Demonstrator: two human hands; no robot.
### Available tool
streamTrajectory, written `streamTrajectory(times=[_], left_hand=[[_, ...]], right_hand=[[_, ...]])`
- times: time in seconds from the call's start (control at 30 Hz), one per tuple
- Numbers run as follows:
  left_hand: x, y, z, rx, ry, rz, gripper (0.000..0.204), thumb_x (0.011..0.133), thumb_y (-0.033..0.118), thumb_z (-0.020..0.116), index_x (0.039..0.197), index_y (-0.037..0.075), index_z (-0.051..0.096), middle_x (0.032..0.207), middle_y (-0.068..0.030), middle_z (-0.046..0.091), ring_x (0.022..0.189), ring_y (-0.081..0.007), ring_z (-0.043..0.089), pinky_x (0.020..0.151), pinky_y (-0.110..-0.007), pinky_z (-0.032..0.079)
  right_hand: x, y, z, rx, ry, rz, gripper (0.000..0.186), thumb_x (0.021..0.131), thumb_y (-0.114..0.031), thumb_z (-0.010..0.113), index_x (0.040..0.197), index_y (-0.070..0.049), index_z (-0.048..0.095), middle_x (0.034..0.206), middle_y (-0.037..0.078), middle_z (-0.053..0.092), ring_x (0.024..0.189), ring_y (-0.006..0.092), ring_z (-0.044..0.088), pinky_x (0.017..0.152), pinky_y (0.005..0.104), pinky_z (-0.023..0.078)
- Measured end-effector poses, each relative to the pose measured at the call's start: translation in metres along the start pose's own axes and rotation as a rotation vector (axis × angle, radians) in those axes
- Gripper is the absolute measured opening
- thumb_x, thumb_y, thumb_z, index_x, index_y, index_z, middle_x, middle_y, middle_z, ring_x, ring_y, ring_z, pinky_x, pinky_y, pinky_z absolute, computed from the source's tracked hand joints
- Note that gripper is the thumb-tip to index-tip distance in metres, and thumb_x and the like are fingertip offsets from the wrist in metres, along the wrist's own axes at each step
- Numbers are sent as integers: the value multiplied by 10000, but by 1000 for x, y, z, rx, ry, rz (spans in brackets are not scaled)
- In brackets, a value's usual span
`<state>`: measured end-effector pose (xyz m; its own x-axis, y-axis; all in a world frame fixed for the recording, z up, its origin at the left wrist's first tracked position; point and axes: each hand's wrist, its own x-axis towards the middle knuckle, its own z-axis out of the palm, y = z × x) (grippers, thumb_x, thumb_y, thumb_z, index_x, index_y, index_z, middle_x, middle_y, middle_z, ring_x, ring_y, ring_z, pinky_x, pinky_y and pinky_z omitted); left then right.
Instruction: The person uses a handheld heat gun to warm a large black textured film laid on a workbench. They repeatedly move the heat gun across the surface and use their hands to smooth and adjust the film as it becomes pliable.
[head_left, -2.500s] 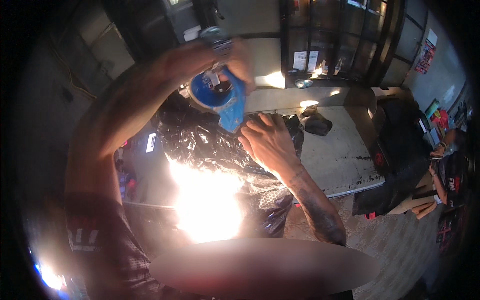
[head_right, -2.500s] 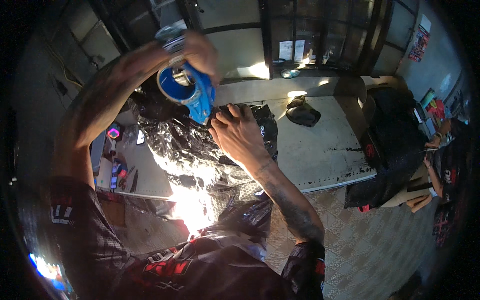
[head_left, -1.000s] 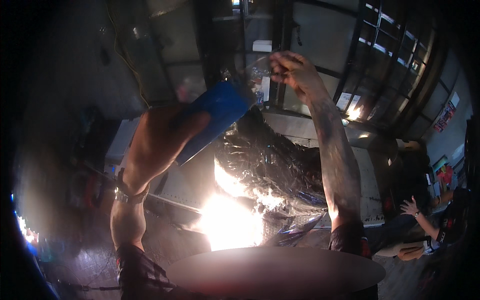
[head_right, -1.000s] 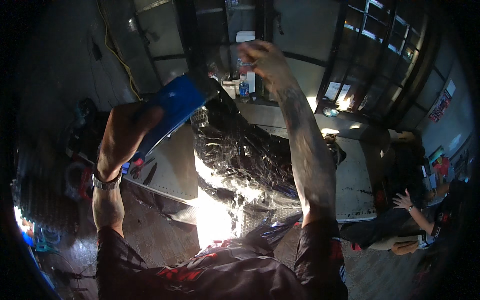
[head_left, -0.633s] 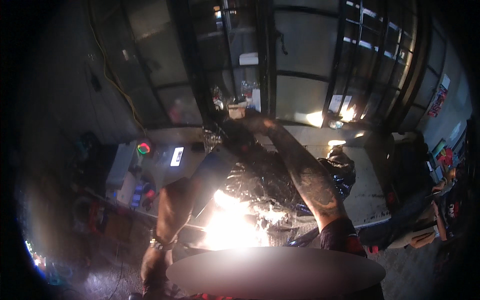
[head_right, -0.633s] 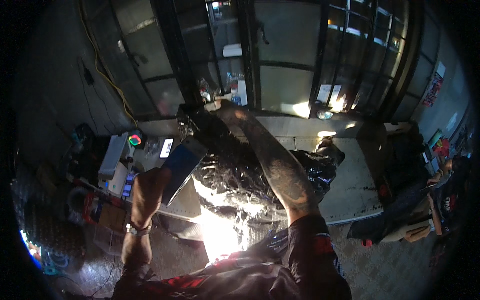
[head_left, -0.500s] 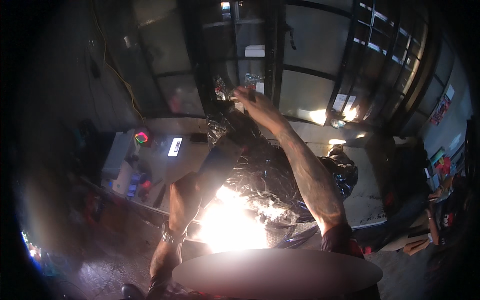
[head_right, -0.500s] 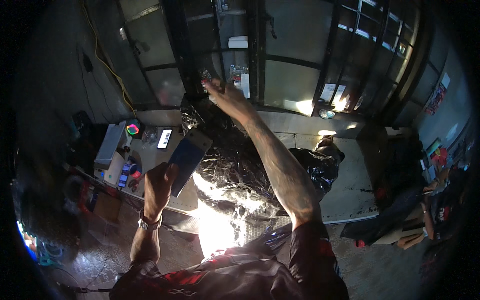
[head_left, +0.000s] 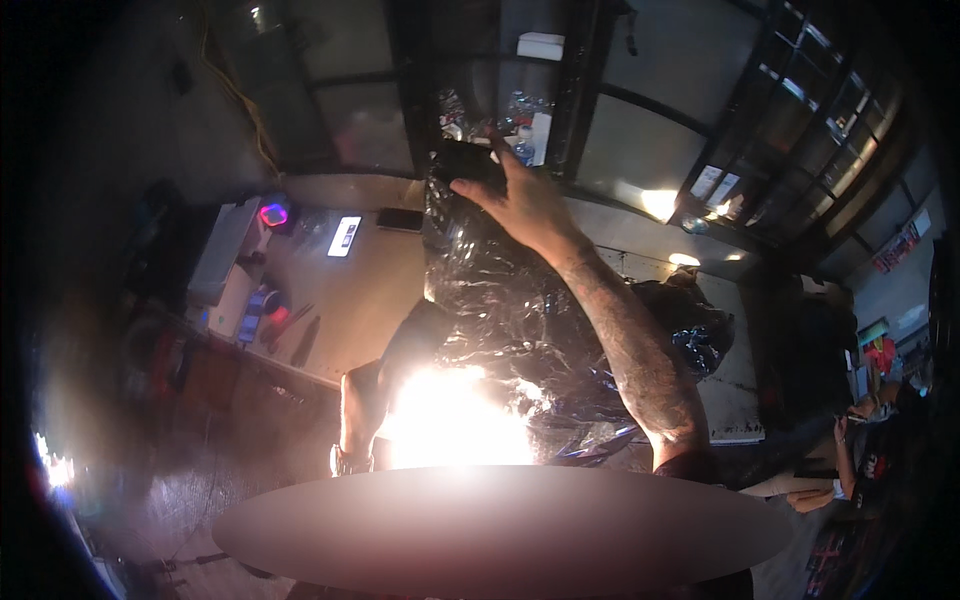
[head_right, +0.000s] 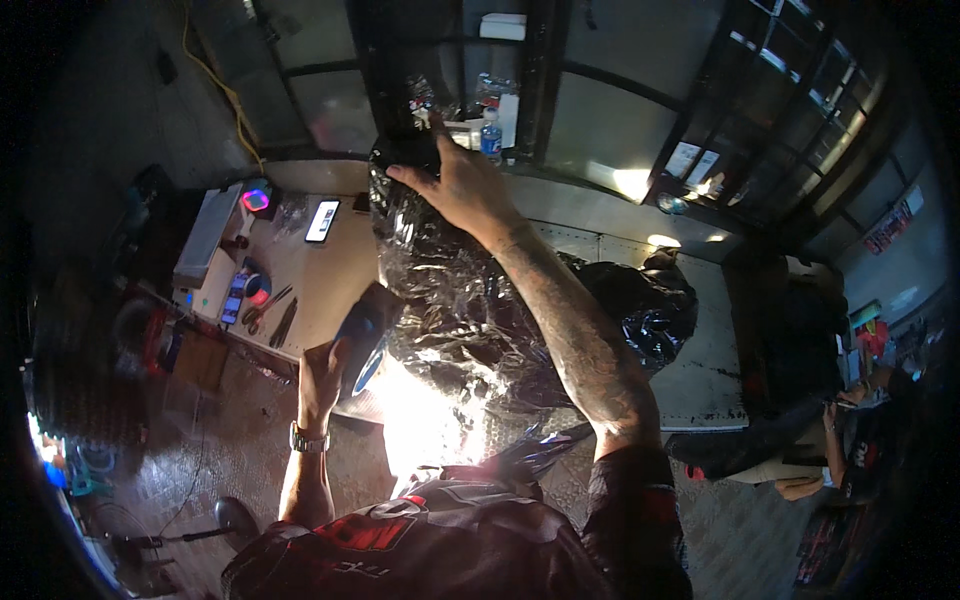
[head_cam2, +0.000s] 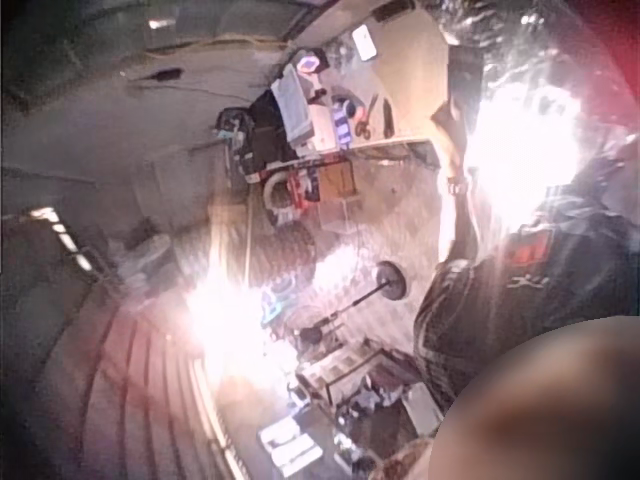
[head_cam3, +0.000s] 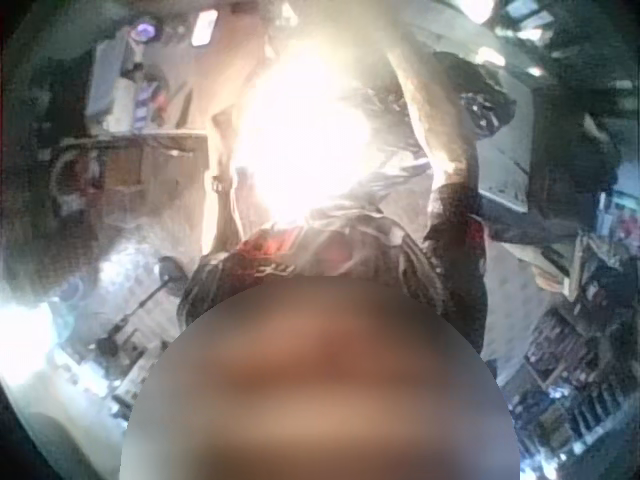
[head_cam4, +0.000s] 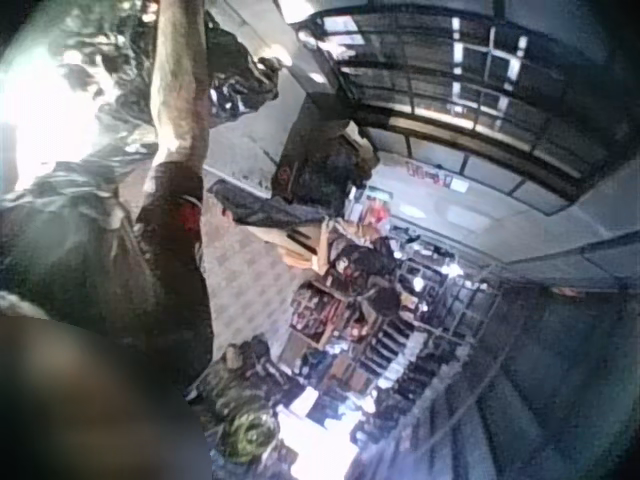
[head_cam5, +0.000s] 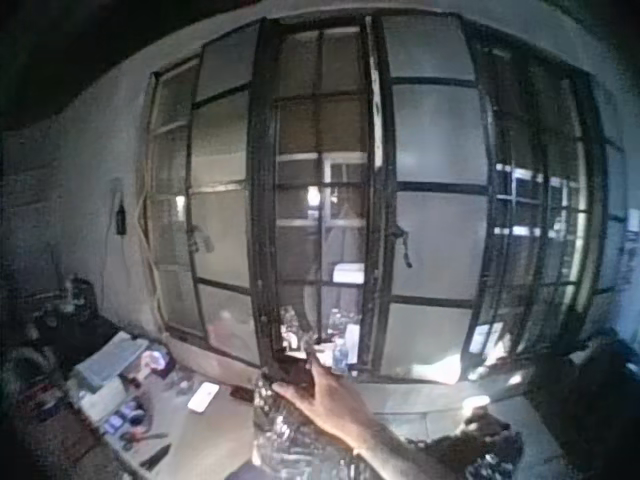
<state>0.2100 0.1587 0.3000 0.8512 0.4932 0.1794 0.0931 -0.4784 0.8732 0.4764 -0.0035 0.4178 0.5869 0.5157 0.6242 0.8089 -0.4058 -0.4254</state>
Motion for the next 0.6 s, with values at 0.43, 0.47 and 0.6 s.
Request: streamTrajectory(times=[0.43,0.47,0.6], left_hand=[[61,4,-50,576,-434,318,315,975,240,586,1229,54,595,855,-136,682,719,-267,653,695,-386,538],[75,8,-49,518,-386,507,316,979,255,575,1241,78,593,868,-150,682,746,-292,667,716,-392,549],[131,15,-64,1008,-784,382,299,976,290,540,1220,133,612,901,-168,695,747,-312,683,740,-429,547]], right_hand=[[-11,-6,-14,192,-240,68,1056,699,-630,806,1448,-16,387,1280,222,626,1178,356,626,1001,429,499],[-12,-6,-13,204,-239,57,1055,702,-618,810,1453,-14,380,1281,227,625,1183,359,622,1001,425,498],[-11,-5,-11,269,-189,-24,1052,722,-568,820,1483,-17,347,1290,243,617,1201,369,608,1015,417,487]])
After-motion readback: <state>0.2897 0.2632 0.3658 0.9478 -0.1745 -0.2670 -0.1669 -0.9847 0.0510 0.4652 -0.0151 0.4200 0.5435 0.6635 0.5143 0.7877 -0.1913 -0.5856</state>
